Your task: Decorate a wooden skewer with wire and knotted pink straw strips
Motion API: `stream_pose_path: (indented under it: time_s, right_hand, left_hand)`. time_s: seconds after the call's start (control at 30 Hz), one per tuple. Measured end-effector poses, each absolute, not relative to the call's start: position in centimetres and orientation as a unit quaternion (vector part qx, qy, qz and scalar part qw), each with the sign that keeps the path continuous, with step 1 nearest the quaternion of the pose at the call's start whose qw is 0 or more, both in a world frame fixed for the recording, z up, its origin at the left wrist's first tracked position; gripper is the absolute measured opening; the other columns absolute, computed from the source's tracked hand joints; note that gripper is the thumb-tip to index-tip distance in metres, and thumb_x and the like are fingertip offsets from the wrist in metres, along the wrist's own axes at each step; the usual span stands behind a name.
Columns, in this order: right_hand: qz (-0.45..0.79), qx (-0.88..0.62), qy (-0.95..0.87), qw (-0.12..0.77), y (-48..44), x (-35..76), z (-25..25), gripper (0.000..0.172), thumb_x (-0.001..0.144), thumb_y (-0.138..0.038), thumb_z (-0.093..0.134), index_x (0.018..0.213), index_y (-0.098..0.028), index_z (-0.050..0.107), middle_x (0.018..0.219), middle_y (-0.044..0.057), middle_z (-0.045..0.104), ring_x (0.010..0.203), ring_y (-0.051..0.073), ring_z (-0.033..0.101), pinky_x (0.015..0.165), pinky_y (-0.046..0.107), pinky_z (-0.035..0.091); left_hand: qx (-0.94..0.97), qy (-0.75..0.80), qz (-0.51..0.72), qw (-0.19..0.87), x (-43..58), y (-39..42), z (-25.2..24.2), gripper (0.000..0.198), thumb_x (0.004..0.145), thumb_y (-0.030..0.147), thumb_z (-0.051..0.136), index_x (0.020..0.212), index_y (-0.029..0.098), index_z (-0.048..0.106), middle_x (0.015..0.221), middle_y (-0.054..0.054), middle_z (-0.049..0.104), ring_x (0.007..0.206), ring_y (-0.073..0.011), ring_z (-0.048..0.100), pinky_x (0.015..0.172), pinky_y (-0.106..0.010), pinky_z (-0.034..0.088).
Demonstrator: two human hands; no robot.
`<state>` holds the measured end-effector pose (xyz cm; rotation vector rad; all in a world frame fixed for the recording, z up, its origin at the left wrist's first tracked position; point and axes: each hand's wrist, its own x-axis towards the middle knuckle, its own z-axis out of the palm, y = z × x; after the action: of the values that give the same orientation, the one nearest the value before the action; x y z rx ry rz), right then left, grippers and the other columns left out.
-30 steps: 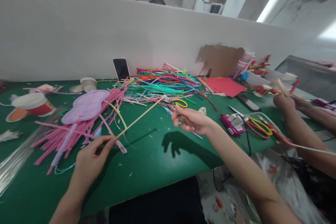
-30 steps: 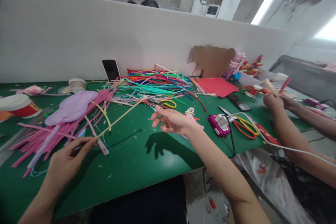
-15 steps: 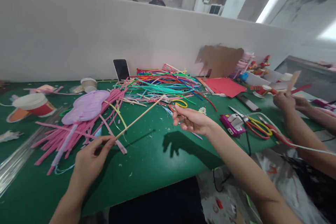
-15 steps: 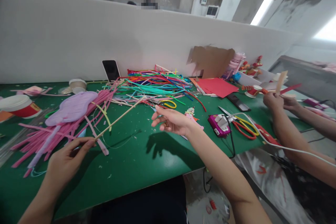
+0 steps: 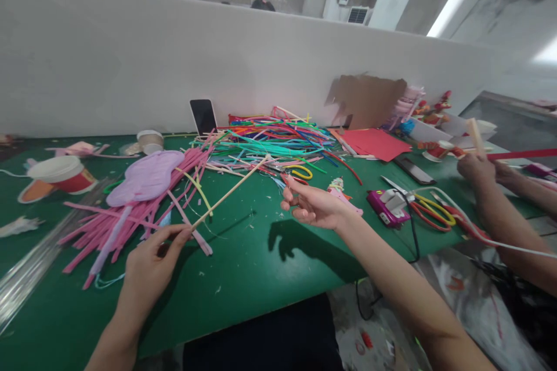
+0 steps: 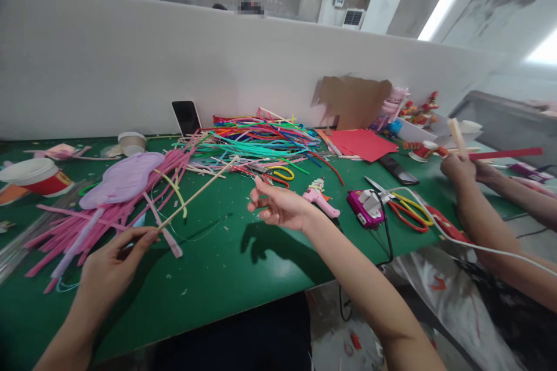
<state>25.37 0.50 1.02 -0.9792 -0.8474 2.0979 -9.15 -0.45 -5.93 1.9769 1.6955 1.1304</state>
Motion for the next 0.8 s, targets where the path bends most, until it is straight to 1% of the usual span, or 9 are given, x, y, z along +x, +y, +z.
stream_pose_path:
  time_s: [0.1,0.2,0.27,0.3,0.37,0.47,0.63,0.73,0.8]
  right_hand:
    - [0.794,-0.389,-0.331,0.330,0.4,25.6,1.1,0.044,0.096,-0.057,0.047,0.082,-0.017,0.058,0.076,0.001,0.066,0.038,0.000,0.042,0.031,0.008,0.032]
    - [0.798,-0.391,-0.341,0.306,0.3,26.0,1.3,0.047,0.098,-0.058,0.041,0.104,-0.017,0.065,0.073,0.001,0.067,0.034,0.000,0.039,0.028,0.010,0.030]
    - [0.812,-0.370,-0.337,0.298,0.2,26.3,1.4,0.052,0.099,-0.058,0.036,0.117,-0.018,0.063,0.071,0.000,0.066,0.034,0.001,0.040,0.028,0.010,0.030]
    - [0.817,-0.359,-0.333,0.304,0.3,26.4,1.4,0.053,0.100,-0.058,0.035,0.119,-0.017,0.062,0.070,0.000,0.066,0.033,0.001,0.039,0.028,0.010,0.029]
    - [0.822,-0.345,-0.323,0.318,0.4,26.5,1.4,0.052,0.101,-0.056,0.034,0.118,-0.016,0.062,0.067,-0.001,0.064,0.031,0.000,0.037,0.028,0.010,0.028]
    - [0.827,-0.339,-0.311,0.323,0.9,26.5,1.3,0.048,0.102,-0.053,0.034,0.105,-0.015,0.063,0.060,-0.004,0.059,0.028,0.000,0.032,0.026,0.009,0.026]
    - [0.834,-0.341,-0.295,0.319,1.6,26.3,1.2,0.045,0.103,-0.048,0.038,0.081,-0.014,0.058,0.057,-0.004,0.059,0.028,0.000,0.035,0.026,0.008,0.027]
    - [0.834,-0.341,-0.301,0.313,1.7,26.4,1.1,0.046,0.102,-0.049,0.039,0.078,-0.015,0.057,0.060,-0.001,0.064,0.029,0.000,0.036,0.026,0.008,0.026]
    - [0.828,-0.346,-0.320,0.303,1.6,26.6,1.0,0.047,0.101,-0.051,0.039,0.083,-0.014,0.060,0.063,0.000,0.067,0.028,-0.001,0.034,0.025,0.009,0.026]
  left_hand:
    - [0.689,0.590,0.394,0.151,-9.3,-0.4,-6.0,0.050,0.080,0.070,0.054,0.089,0.024,0.073,0.083,-0.001,0.077,0.069,-0.0183,0.071,0.063,-0.026,0.052]
    - [0.690,0.587,0.395,0.153,-9.3,-0.3,-6.0,0.049,0.081,0.069,0.054,0.089,0.024,0.073,0.083,-0.001,0.077,0.071,-0.0184,0.071,0.064,-0.026,0.053]
    - [0.692,0.585,0.395,0.151,-9.2,-0.3,-6.0,0.048,0.081,0.068,0.054,0.088,0.024,0.073,0.084,-0.001,0.077,0.074,-0.0186,0.072,0.066,-0.025,0.053]
    - [0.693,0.584,0.396,0.150,-9.2,-0.3,-6.0,0.048,0.082,0.068,0.054,0.087,0.024,0.073,0.084,-0.002,0.077,0.075,-0.0186,0.072,0.067,-0.025,0.054]
    - [0.699,0.578,0.393,0.150,-9.1,-0.2,-5.9,0.048,0.082,0.067,0.054,0.087,0.024,0.072,0.084,-0.002,0.077,0.074,-0.0183,0.071,0.067,-0.025,0.054]
    - [0.710,0.568,0.391,0.141,-9.0,-0.3,-5.8,0.047,0.083,0.067,0.053,0.087,0.024,0.072,0.084,-0.002,0.077,0.071,-0.0176,0.071,0.065,-0.025,0.054]
    - [0.718,0.563,0.387,0.132,-9.2,-0.4,-5.7,0.044,0.084,0.064,0.054,0.087,0.025,0.071,0.083,-0.002,0.077,0.068,-0.0168,0.070,0.062,-0.024,0.053]
    - [0.721,0.560,0.387,0.133,-9.3,-0.4,-5.7,0.043,0.084,0.064,0.054,0.086,0.024,0.071,0.082,-0.002,0.076,0.064,-0.0164,0.069,0.059,-0.024,0.052]
    - [0.721,0.558,0.389,0.135,-9.2,-0.5,-5.9,0.044,0.084,0.064,0.054,0.086,0.024,0.071,0.081,-0.003,0.076,0.060,-0.0157,0.067,0.055,-0.024,0.051]
